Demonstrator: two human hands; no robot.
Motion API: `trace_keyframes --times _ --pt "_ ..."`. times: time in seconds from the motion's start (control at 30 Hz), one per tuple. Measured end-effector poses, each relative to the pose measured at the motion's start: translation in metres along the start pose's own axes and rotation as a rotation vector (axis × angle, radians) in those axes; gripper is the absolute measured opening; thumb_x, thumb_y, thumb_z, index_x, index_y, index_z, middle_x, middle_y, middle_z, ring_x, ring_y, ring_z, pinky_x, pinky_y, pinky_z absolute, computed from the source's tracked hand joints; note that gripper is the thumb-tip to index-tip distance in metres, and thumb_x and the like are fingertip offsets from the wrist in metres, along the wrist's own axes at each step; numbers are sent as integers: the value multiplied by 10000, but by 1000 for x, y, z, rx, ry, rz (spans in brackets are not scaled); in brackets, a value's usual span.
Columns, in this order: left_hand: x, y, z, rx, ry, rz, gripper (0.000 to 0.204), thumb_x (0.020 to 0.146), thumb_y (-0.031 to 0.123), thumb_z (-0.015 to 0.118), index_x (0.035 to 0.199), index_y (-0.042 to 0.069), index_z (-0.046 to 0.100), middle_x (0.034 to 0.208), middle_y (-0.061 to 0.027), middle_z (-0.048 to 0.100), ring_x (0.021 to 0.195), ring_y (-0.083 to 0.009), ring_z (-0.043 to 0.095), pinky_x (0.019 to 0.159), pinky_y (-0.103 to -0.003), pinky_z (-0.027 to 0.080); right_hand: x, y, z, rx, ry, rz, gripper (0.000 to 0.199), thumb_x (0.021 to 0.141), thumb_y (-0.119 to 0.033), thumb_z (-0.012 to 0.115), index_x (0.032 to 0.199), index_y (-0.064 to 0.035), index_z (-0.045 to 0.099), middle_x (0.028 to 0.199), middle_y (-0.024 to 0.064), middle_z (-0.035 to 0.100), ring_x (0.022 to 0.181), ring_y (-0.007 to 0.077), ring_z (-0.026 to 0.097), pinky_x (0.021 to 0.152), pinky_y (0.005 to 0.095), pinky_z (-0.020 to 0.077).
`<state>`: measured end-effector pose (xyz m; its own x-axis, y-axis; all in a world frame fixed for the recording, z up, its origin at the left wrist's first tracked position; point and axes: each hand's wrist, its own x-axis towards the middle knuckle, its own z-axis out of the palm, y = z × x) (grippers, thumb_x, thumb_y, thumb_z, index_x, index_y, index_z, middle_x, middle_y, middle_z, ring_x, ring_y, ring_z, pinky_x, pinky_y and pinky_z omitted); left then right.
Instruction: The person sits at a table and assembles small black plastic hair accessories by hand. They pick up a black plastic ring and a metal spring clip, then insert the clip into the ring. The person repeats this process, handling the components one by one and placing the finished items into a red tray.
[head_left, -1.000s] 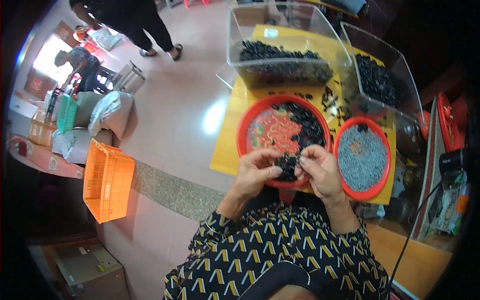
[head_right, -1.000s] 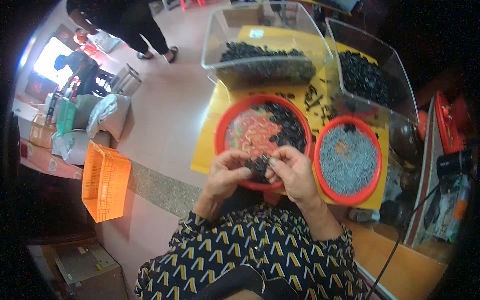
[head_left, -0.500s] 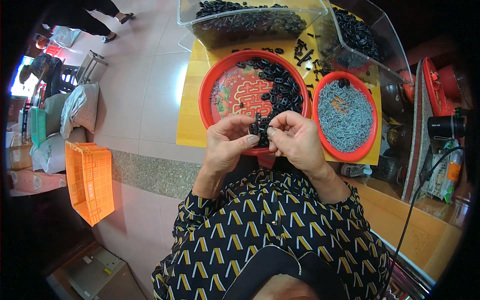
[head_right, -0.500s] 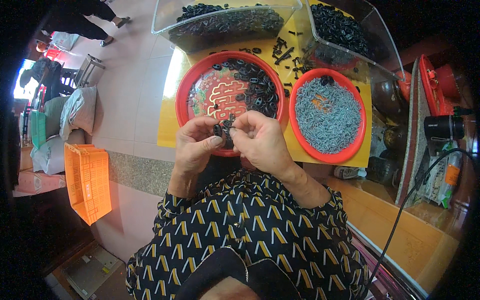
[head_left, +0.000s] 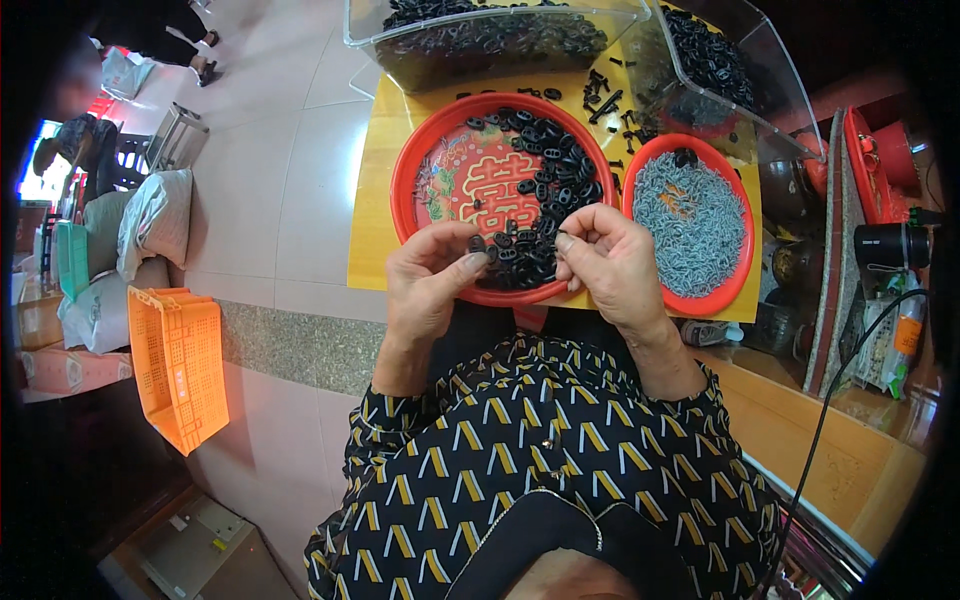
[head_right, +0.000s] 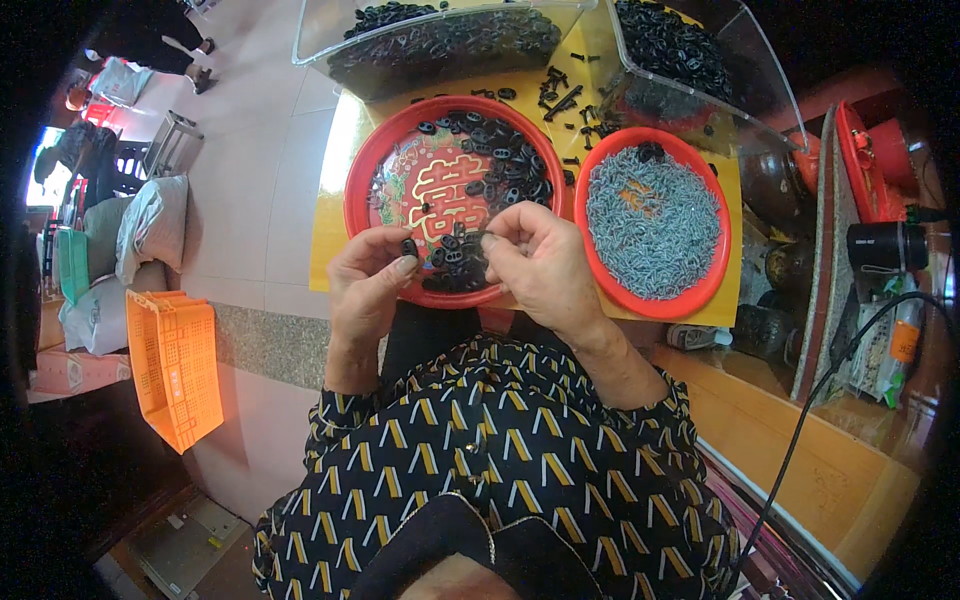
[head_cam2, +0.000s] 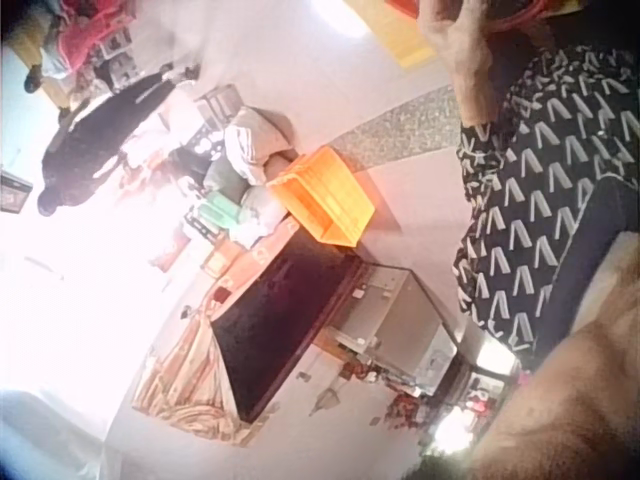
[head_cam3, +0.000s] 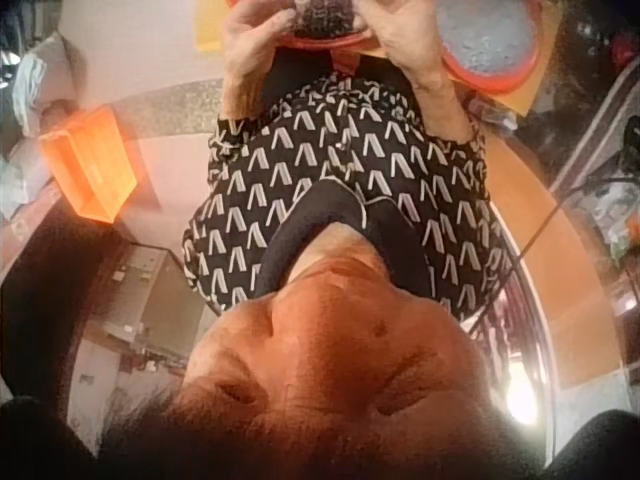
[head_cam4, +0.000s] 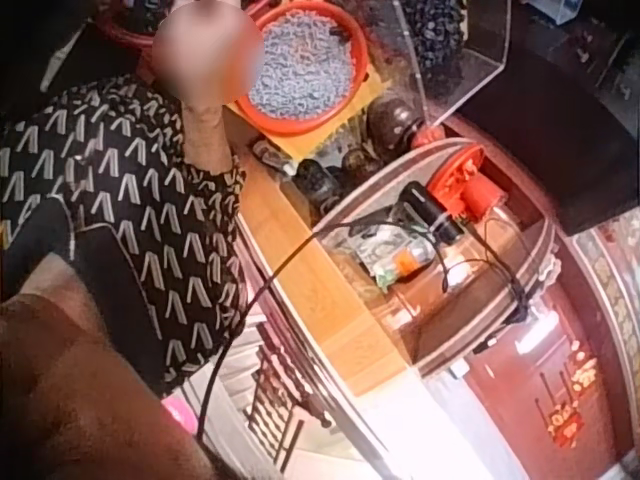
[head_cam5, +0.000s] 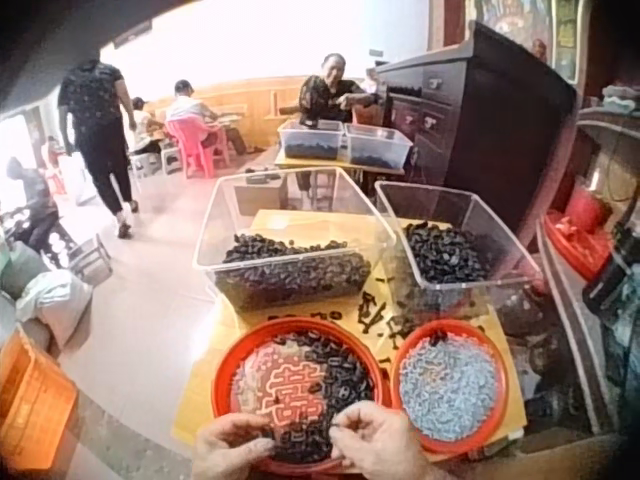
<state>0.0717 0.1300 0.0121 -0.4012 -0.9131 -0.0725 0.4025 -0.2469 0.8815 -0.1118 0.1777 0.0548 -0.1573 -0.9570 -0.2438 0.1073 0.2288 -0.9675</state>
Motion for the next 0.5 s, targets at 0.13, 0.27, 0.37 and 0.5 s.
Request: trace_keyframes --times 0.13,0.27,0.37,0.5 --pt "1 0 -10 429 42 141 191 727 -56 594 914 -32 567 781 -45 592 693 -93 555 620 -207 446 -1 5 -3 -10 -11 8 52 788 -36 542 813 6 522 687 7 539 560 42 523 493 165 422" --pt "2 2 -7 766 -48 169 180 710 -67 585 885 -31 567 729 -42 571 660 -73 530 585 -198 425 4 14 0 -65 -28 -33 65 784 -34 544 825 13 525 694 9 543 577 40 521 500 180 424" --pt "-3 -2 -7 703 -27 156 188 703 -62 592 886 -34 565 716 -52 565 657 -77 533 570 -208 427 20 19 3 -231 0 -128 79 763 -38 548 820 15 543 694 55 581 607 84 554 538 235 447" --pt "-8 3 -5 543 52 167 180 716 -48 591 893 -29 565 739 -49 580 668 -77 543 576 -208 431 43 15 8 -455 -9 -306 73 772 -28 546 835 7 555 699 -7 549 593 26 458 523 183 393"
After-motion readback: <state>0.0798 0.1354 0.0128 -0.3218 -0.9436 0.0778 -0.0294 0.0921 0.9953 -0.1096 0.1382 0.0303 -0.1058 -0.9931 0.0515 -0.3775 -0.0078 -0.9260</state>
